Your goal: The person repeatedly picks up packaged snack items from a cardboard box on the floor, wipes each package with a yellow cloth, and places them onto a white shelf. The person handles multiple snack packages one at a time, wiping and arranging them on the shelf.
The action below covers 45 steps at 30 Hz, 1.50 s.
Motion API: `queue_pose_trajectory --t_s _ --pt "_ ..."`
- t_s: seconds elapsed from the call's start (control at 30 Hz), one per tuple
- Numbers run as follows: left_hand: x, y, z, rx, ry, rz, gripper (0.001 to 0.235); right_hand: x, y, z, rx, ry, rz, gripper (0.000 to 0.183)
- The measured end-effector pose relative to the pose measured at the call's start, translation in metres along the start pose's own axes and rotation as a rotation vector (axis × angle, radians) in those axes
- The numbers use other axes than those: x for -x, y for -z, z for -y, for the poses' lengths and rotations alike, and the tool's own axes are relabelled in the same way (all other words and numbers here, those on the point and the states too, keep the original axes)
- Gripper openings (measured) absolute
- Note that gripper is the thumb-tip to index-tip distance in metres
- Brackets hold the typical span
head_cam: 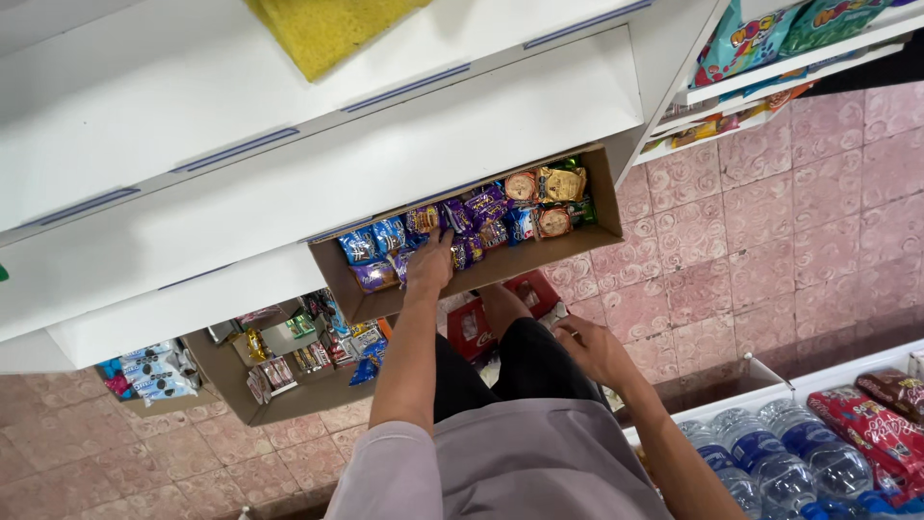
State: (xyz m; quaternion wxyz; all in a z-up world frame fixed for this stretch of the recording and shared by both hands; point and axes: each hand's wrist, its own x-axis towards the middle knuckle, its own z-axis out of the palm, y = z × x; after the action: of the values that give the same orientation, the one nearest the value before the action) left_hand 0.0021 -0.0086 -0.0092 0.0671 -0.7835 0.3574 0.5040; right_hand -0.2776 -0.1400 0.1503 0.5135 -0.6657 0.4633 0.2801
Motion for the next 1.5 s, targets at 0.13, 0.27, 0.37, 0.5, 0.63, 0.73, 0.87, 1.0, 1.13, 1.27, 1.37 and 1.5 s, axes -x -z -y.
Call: queue_pose_trajectory --t_s 0.13,0.27,0.37,0.5,0.63,0.73,0.87,1.0,1.13,1.27,1.37,1.5 --pt "0.005 0.0 -0.007 -0.172 -0.038 -0.016 0.063 0.003 0.004 -0.01 0.032 0.007 -0.014 0.027" --pt "0.012 -0.007 -0.009 -0.114 -0.108 -0.1 0.062 -0.002 -0.001 -0.019 0.007 0.012 -0.019 0.025" --pt "0.016 -0.006 -0.008 -0.126 -0.12 -0.115 0.063 -0.007 -0.002 -0.019 0.007 0.045 -0.02 0.025" --pt "0.014 -0.001 -0.006 -0.236 -0.11 -0.195 0.05 0.002 0.011 0.022 0.03 0.111 -0.019 0.027" --pt "0.073 0.037 -0.021 -0.161 -0.12 -0.271 0.047 0.004 0.017 0.034 0.05 0.149 -0.027 0.029" --pt "0.145 0.087 -0.042 0.085 -0.12 -0.303 0.053 -0.003 0.022 0.052 0.017 0.212 -0.021 0.028" --pt "0.175 0.084 -0.041 0.714 -0.093 -0.349 0.063 -0.023 0.043 0.096 -0.085 0.28 -0.019 0.034" --pt "0.21 0.076 -0.039 1.362 -0.18 -0.435 0.057 -0.065 0.081 0.176 -0.059 0.445 -0.165 0.034" --pt "0.242 0.066 -0.043 1.608 -0.177 -0.544 0.063 -0.083 0.13 0.282 0.049 0.625 -0.395 0.045" --pt "0.299 0.093 -0.066 1.857 -0.04 -0.598 0.055 -0.123 0.173 0.36 0.12 0.834 -0.51 0.082" --pt "0.308 0.077 -0.06 1.947 -0.007 -0.672 0.05 -0.143 0.182 0.395 -0.118 0.659 -0.324 0.101" --pt "0.309 0.055 -0.049 2.075 0.0 -0.761 0.05 -0.153 0.175 0.407 -0.288 0.482 -0.185 0.056"
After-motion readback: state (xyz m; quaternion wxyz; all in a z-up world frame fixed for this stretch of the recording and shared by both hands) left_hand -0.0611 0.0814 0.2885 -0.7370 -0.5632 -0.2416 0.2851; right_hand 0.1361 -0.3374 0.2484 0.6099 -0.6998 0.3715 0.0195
